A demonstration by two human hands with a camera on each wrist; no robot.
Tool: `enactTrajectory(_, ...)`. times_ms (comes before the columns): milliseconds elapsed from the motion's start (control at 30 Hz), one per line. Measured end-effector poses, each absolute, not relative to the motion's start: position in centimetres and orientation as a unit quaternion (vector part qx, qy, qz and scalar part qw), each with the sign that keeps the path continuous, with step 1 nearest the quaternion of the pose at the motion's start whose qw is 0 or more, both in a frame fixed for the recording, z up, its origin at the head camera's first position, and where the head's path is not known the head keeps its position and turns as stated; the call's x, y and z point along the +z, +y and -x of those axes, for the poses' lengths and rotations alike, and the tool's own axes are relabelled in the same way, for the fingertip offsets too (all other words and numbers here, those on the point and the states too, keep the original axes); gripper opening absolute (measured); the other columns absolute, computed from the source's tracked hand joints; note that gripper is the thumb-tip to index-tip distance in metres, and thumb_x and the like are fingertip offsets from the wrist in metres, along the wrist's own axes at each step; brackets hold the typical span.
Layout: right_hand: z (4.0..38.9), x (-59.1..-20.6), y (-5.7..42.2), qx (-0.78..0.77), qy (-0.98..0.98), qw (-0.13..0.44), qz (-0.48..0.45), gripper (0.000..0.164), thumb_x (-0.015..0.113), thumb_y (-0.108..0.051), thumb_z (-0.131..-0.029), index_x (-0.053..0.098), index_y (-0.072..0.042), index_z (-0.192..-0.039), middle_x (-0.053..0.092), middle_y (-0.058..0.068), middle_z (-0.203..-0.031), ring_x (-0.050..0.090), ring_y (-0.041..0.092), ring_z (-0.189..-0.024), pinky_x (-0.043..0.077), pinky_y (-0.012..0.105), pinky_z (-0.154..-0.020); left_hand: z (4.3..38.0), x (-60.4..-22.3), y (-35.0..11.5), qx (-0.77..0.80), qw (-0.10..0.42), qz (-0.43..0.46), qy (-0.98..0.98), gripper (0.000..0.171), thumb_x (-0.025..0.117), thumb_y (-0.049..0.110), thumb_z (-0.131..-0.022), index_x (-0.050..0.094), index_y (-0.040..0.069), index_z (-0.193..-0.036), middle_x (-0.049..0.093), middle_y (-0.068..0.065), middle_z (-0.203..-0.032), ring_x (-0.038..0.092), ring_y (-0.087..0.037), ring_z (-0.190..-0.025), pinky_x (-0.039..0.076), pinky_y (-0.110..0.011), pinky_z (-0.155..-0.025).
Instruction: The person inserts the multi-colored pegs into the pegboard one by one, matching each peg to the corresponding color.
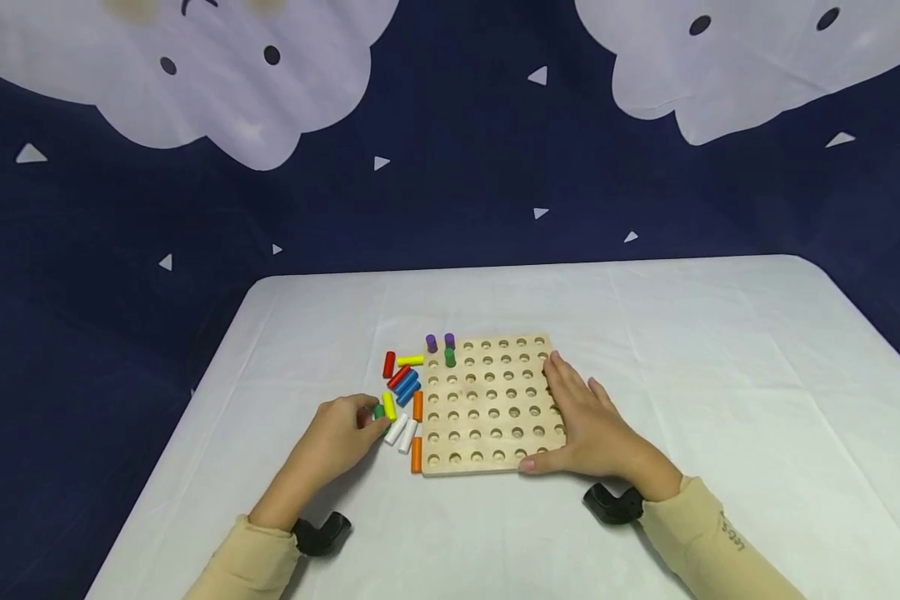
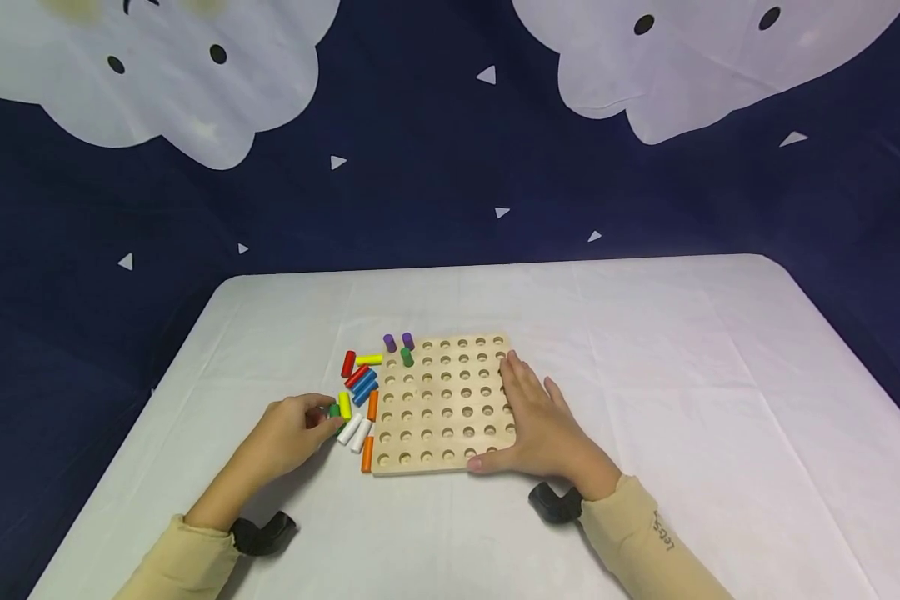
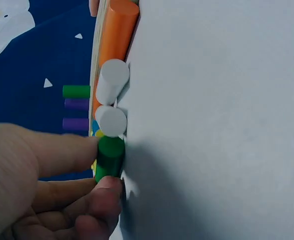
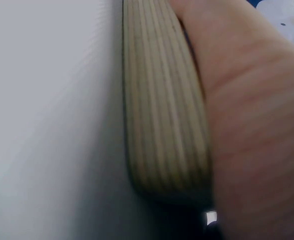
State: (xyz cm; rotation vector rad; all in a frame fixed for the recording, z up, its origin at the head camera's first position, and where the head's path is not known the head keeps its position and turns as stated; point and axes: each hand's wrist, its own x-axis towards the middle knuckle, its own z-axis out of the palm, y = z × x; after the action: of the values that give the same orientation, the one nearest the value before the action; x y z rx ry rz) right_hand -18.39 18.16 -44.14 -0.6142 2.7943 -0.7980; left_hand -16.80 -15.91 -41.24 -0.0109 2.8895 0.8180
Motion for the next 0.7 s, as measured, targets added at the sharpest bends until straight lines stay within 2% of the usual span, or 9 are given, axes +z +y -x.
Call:
enactTrajectory(167, 18.4, -44.2, 18.1, -0.264, 0.938, 0.086, 0.207, 0.146, 0.077, -0.079, -0.058, 0.000, -0.006, -0.159, -0.003, 0.015, -0.167, 0.005, 0.036, -0.154, 0.000, 0.061, -0.120, 16.6, -41.5, -15.7, 0.277, 0.051, 0.005, 0.960, 0.031, 0.075, 0.019, -0.088, 0.066, 0.002, -0.112, 0.056, -0.001, -0.073, 0.048, -0.013, -0.065, 0.040, -0.026, -0.059)
enactTrajectory(467, 18.4, -44.2, 18.2, -0.263, 0.939, 0.084, 0.204, 0.146, 0.077, -0.079, -0.058, 0.000, -0.006, -0.159, -0.003, 0.015, -0.167, 0.005, 0.036, -0.154, 0.000, 0.061, -0.120, 17.9, -41.3, -15.7, 0.337, -0.002, 0.008, 0.941, 0.026, 0.073, 0.015, -0.089, 0.063, 0.004, -0.111, 0.061, -0.004, -0.081, 0.053, -0.014, -0.069, 0.044, -0.024, -0.060)
enactTrajectory(700, 18.4, -44.4, 18.1, -0.260, 0.940, 0.081, 0.203, 0.147, 0.075, -0.081, -0.057, 0.000, -0.007, -0.159, -0.003, 0.014, -0.167, 0.005, 0.035, -0.155, 0.000, 0.061, -0.120, 20.0, -40.6, -14.4, 0.428, 0.018, 0.004, 0.904, 0.027, 0.070, 0.016, -0.093, 0.061, 0.007, -0.116, 0.062, -0.007, -0.086, 0.054, -0.016, -0.071, 0.044, -0.022, -0.054)
